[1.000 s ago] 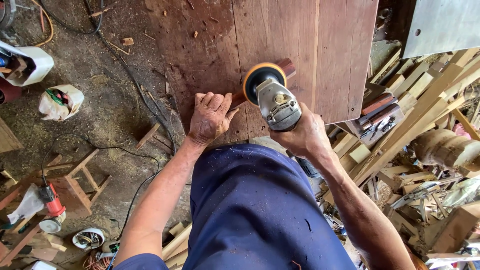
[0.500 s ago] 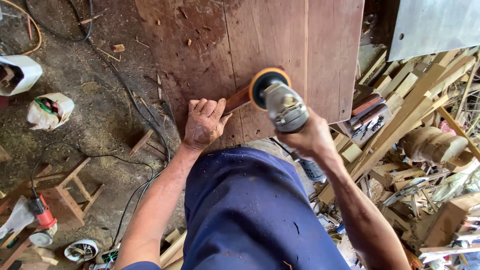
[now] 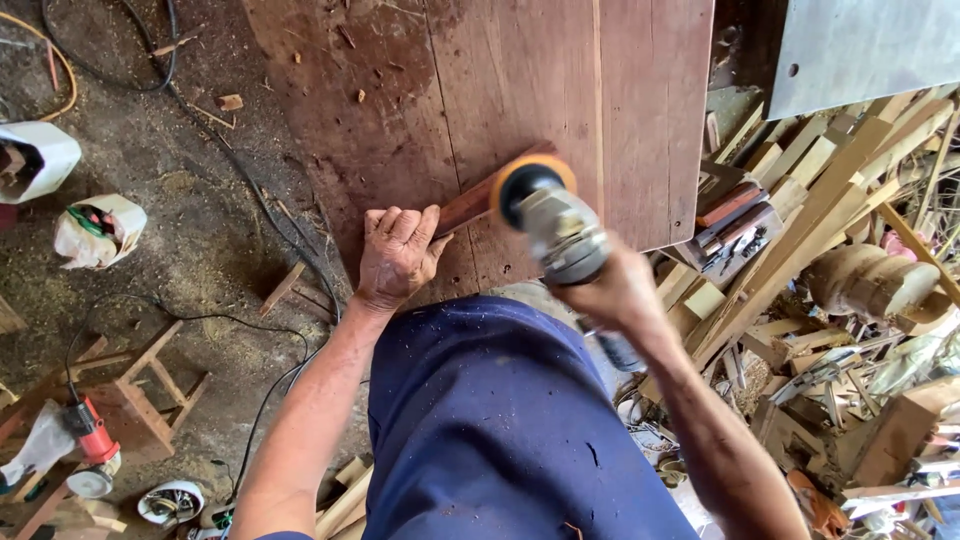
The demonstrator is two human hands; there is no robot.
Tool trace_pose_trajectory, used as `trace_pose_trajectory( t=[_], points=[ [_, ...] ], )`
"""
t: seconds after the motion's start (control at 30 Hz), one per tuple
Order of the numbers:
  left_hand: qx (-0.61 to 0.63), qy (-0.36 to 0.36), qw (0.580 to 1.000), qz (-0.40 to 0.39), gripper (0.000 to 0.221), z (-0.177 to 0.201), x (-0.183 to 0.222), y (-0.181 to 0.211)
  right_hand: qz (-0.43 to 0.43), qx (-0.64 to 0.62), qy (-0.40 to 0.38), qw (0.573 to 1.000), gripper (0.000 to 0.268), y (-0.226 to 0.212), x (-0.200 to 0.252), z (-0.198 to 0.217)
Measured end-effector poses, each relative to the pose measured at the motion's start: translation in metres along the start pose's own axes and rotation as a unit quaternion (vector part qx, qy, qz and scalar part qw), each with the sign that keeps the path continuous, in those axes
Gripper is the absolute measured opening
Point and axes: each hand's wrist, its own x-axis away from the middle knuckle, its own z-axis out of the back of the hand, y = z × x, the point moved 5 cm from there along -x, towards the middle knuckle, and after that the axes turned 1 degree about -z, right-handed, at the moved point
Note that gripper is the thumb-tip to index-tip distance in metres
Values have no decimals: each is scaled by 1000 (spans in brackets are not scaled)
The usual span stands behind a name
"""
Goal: Sanding a small wooden block using a handheld power sander in a workshop.
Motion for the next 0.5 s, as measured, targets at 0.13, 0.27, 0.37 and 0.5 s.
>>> trace_pose_trajectory(
  t=[0.13, 0.27, 0.37, 0.5],
  points=[
    [-5, 2, 1000, 9, 35, 0, 0, 2, -42, -48, 25, 998, 73, 38, -21, 14],
    [-6, -2, 1000, 2, 36, -2, 0, 0, -35, -17, -12, 999, 77, 5, -4, -4],
    [-10, -12, 1000, 3, 37, -2, 0, 1, -55, 40, -65, 996, 79, -3, 4, -14],
    [0, -4, 1000, 9, 35, -2, 0, 1, -53, -37, -3, 998, 73, 12, -8, 13]
  ],
)
